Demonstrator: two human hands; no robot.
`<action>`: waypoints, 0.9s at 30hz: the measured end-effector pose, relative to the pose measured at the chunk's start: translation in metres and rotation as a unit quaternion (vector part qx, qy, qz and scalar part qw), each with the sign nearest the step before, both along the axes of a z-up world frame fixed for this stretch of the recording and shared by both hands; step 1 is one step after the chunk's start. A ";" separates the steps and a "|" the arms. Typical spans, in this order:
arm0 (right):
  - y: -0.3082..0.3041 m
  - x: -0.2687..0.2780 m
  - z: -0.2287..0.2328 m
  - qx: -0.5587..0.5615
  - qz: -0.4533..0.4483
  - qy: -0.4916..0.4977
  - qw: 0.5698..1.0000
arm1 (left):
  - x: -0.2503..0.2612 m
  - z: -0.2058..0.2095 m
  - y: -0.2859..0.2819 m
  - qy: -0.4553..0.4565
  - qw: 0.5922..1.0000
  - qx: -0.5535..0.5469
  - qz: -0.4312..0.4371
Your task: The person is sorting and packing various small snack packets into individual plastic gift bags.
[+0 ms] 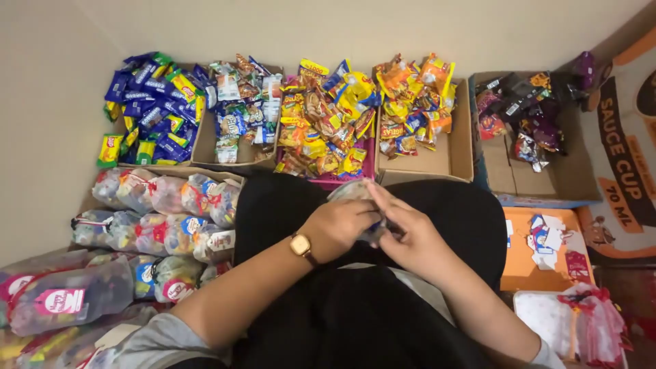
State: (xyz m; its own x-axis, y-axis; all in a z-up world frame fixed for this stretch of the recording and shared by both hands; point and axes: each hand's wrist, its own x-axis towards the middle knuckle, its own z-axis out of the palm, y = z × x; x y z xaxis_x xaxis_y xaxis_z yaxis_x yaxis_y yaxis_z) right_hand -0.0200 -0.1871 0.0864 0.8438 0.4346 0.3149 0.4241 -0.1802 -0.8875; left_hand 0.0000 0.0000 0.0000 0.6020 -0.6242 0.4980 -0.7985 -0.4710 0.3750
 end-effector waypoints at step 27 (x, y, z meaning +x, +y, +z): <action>-0.086 -0.025 0.011 -0.162 0.025 0.069 0.984 | -0.014 0.001 -0.043 0.060 0.995 -0.075 0.038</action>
State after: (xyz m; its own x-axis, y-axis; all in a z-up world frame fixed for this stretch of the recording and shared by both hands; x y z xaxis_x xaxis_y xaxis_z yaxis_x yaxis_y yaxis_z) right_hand -0.0454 -0.2734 0.0979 0.8437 0.5356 0.0361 0.3184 -0.4451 -0.8370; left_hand -0.0141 -0.0431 0.0009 0.7056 -0.4982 0.5039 -0.7078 -0.4605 0.5357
